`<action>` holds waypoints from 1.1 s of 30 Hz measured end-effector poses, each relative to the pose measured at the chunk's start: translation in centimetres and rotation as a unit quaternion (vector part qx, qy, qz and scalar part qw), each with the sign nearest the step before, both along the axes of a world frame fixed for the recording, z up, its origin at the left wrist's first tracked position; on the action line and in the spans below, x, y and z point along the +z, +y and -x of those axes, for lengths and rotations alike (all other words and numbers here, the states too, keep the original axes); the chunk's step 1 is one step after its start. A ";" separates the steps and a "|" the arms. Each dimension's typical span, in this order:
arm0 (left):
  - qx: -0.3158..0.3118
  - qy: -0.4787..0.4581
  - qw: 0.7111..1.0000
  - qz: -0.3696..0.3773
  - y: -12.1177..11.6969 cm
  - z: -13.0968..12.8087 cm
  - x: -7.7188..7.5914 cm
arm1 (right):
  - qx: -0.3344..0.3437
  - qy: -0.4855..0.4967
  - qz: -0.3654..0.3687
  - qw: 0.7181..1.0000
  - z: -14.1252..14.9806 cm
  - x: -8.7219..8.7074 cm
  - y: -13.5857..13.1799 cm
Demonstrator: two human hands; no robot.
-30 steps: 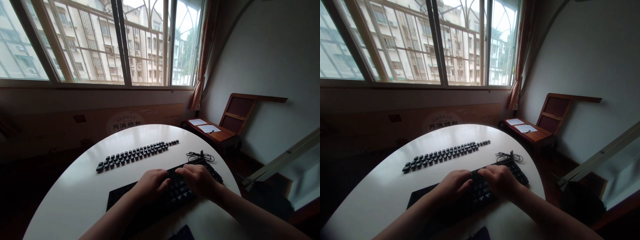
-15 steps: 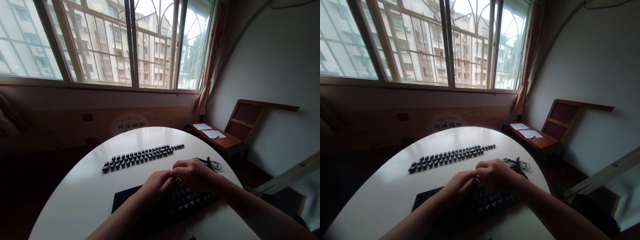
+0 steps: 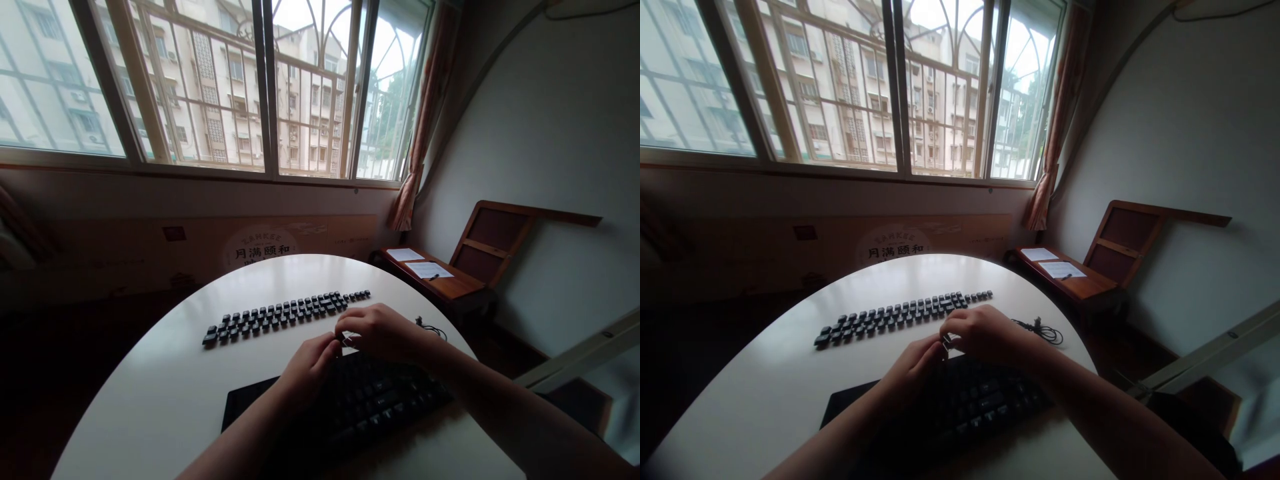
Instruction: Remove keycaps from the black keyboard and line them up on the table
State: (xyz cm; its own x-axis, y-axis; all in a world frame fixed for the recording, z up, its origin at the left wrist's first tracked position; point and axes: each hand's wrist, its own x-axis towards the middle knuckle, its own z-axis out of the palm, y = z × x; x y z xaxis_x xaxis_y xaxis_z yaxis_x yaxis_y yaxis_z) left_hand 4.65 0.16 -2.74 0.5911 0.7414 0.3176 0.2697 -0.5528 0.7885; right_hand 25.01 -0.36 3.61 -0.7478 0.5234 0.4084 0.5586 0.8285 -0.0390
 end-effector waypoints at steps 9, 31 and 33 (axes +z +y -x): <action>0.004 0.103 0.995 -0.001 -0.3 -0.1 0.2 | -0.247 0.027 0.025 0.968 -3.5 1.1 8.4; -0.030 0.137 0.990 -0.003 -0.5 0.0 0.6 | -0.236 0.031 0.169 0.957 -6.1 -8.3 12.9; -0.032 0.142 0.989 -0.001 -0.5 0.0 0.6 | -0.236 0.038 0.167 0.956 -6.1 -8.4 12.9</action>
